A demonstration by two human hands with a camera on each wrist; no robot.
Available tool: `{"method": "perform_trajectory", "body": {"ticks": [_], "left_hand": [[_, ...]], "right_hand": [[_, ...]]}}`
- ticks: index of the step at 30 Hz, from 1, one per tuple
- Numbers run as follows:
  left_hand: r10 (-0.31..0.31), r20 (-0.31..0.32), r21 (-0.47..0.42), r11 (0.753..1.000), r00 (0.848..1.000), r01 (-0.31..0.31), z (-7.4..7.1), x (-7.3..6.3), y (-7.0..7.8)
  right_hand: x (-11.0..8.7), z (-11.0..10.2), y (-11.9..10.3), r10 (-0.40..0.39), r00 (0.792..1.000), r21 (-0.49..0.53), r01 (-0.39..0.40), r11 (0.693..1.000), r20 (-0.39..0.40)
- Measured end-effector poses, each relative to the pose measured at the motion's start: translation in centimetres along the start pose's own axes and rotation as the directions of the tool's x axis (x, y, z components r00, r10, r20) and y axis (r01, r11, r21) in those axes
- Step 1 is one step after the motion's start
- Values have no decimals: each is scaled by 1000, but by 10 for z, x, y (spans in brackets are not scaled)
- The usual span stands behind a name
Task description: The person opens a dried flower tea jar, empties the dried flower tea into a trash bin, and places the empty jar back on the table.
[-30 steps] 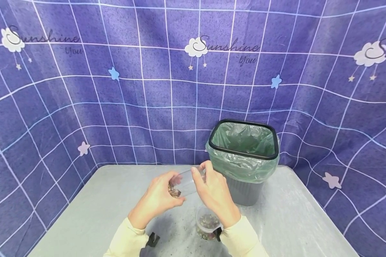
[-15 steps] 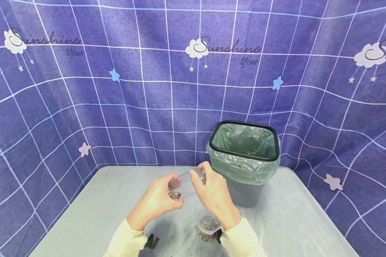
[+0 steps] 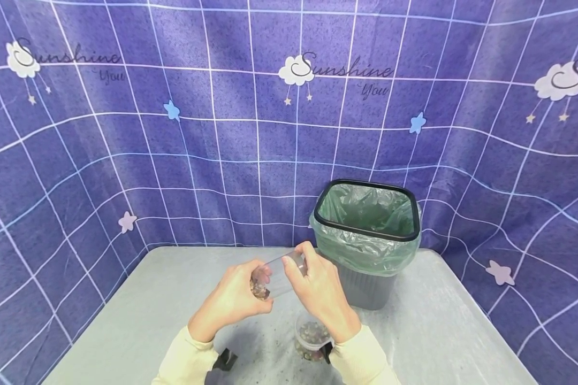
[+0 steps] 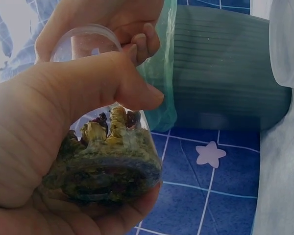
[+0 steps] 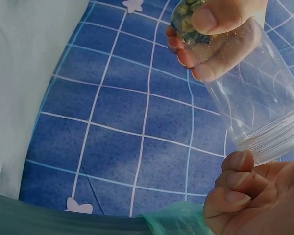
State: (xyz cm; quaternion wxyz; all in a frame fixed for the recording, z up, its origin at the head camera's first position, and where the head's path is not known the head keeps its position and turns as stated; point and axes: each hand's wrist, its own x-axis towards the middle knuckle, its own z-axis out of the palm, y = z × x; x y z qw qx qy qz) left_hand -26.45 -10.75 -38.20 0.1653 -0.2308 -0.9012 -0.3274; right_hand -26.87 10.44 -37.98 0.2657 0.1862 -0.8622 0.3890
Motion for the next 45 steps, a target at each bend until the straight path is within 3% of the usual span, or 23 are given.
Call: {"method": "perform_trajectory", "body": {"ticks": [10,26,38,45], "left_hand": [[-32,59,-28,999,998,34,0,2,-4],[-28,101,-53,998,994,34,1,4,-11],[7,123,-23,1000,992,-4,2,7,-13],[-2,156,-82,996,988,15,2,8,-16]], "right_hand": [[-1,1,0,-2,1000,-4,2,1000,7],[-2,5,2,0,1000,-5,0,1000,26],[-2,7,4,-5,1000,-9,5,1000,26],[-1,8,5,-26,999,-17,26,1000,24]]}}
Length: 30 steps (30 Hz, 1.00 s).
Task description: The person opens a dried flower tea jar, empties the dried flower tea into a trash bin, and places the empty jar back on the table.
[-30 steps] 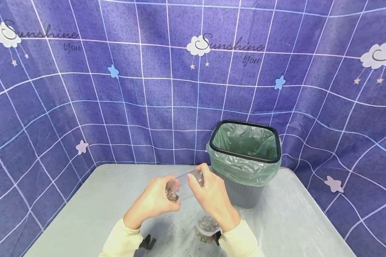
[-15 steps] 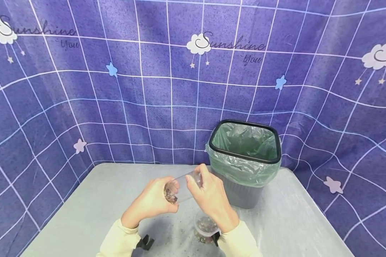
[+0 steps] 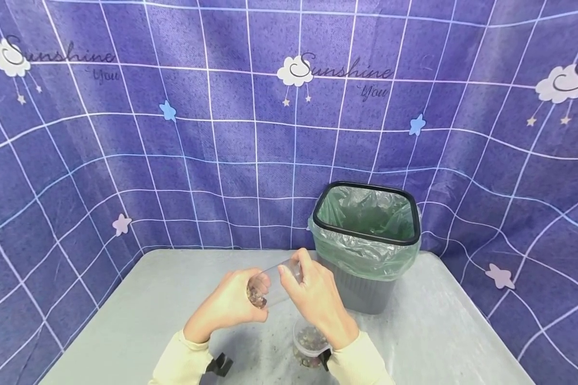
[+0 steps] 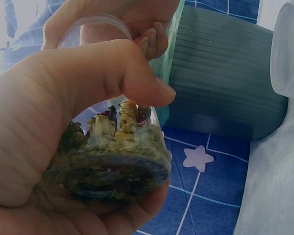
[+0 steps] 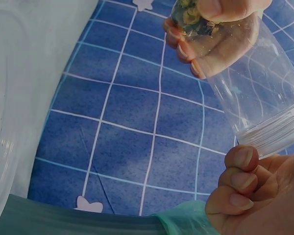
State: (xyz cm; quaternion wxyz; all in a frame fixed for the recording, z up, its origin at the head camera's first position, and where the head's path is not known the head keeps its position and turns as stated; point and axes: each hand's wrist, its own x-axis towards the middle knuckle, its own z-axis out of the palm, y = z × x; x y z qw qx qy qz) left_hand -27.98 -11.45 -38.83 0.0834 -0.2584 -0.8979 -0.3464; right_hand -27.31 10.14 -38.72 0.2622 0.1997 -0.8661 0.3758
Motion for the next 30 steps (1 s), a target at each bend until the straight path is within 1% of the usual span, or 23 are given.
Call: {"method": "perform_trajectory", "body": {"ticks": [6,11,12,15,18,23,30], "left_hand": [[1,8,-29,1000,1000,0,0,3,-1],[11,23,-43,999,1000,-10,0,2,-3],[22,30,-55,998,999,-20,1,2,-4],[43,73,-130,991,996,-33,3,2,-8],[50,100,-174,984,994,-32,3,1,-10],[34,77,-141,990,996,-23,2,1,-9],[20,64,-138,990,998,-11,2,1,-8]], "right_hand": [[3,-1,0,-7,1000,8,7,1000,5],[2,1,1,-4,1000,6,4,1000,7],[1,1,1,-11,1000,5,11,1000,7],[-1,1,1,-47,999,-4,47,999,6],[-1,0,0,-93,996,-3,93,996,8],[0,-2,0,-103,994,9,103,995,27],[2,-6,1,-103,992,33,101,994,73]]}}
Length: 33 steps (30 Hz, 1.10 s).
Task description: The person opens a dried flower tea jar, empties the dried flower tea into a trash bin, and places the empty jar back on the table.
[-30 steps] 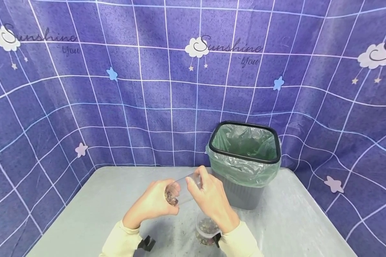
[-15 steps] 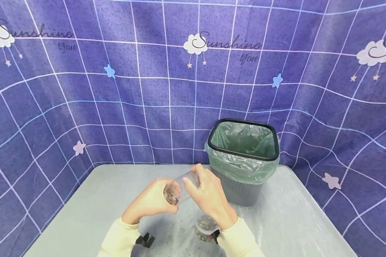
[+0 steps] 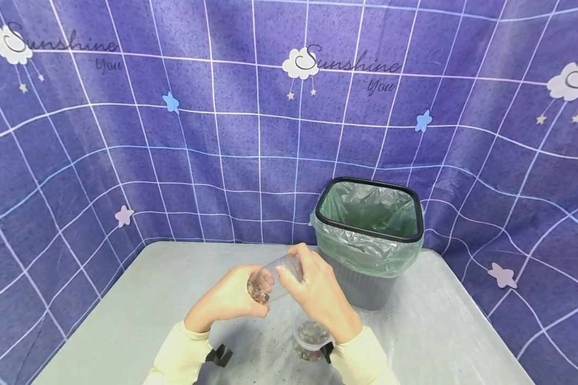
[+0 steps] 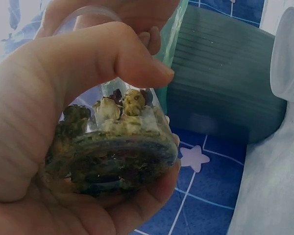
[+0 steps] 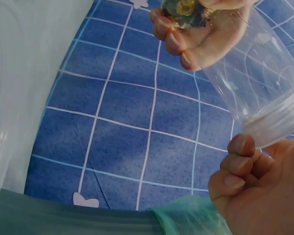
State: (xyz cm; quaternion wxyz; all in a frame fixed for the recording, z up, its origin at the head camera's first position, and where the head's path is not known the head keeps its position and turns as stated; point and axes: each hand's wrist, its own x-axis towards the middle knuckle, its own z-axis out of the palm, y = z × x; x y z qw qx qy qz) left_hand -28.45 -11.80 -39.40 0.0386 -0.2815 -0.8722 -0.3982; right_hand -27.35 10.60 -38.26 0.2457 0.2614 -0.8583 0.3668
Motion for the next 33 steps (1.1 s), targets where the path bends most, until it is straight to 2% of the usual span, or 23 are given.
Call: {"method": "perform_trajectory", "body": {"ticks": [8,16,26,33], "left_hand": [[-17,-25,56,998,1000,18,-2,-2,-1],[-14,-44,105,994,999,18,-5,-3,-2],[-23,-50,139,990,998,30,-8,-3,1],[-19,-51,157,987,999,26,-9,-3,1]], "right_hand": [[-1,-5,3,37,993,66,-44,997,115],[0,-8,8,-22,977,149,-9,989,210],[0,-12,15,-101,966,209,51,977,238],[-1,-15,13,-148,960,180,106,978,239]]}}
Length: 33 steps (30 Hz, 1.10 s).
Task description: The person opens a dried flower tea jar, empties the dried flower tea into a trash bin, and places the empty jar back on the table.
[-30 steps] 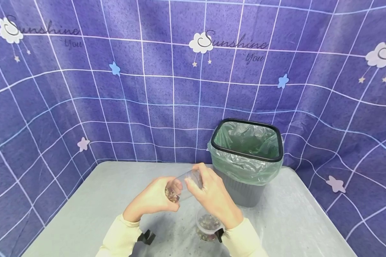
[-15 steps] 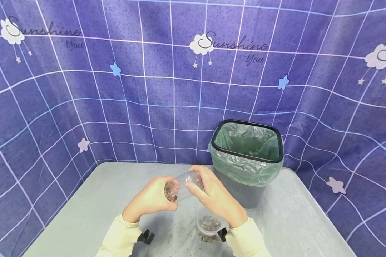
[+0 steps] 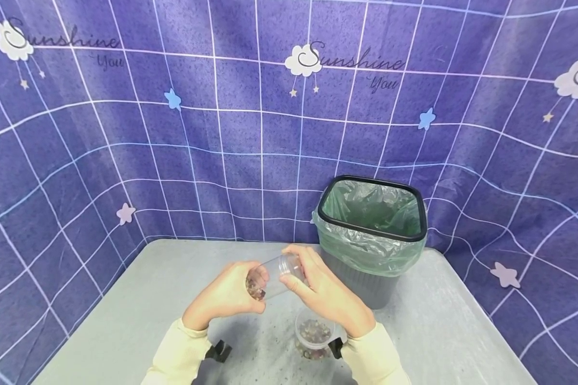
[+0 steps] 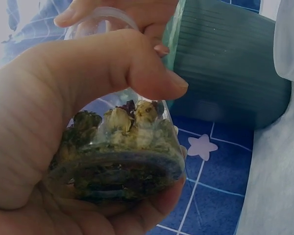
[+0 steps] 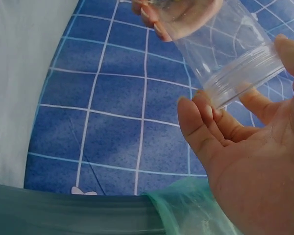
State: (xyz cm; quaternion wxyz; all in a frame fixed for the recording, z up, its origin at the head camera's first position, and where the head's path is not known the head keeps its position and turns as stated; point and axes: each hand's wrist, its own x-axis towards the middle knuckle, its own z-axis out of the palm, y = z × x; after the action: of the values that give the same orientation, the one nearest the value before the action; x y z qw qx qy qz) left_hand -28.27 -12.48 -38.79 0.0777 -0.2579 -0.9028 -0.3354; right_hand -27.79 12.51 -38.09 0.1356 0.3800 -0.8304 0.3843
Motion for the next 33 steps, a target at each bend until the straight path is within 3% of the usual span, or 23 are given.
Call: {"method": "perform_trajectory", "body": {"ticks": [10,21,28,33], "left_hand": [[35,4,5,999,999,-35,-3,0,2],[18,-4,27,999,1000,-18,-4,0,5],[12,-32,46,999,999,-11,-4,0,13],[13,-47,71,997,999,-10,0,-2,16]], "right_hand": [[-1,-4,-5,-79,996,-3,80,997,32],[-2,-5,-7,-54,998,1,54,999,26],[0,-5,-9,-54,997,-93,48,994,-61],[3,3,-12,2,985,-119,-22,993,-170]]}}
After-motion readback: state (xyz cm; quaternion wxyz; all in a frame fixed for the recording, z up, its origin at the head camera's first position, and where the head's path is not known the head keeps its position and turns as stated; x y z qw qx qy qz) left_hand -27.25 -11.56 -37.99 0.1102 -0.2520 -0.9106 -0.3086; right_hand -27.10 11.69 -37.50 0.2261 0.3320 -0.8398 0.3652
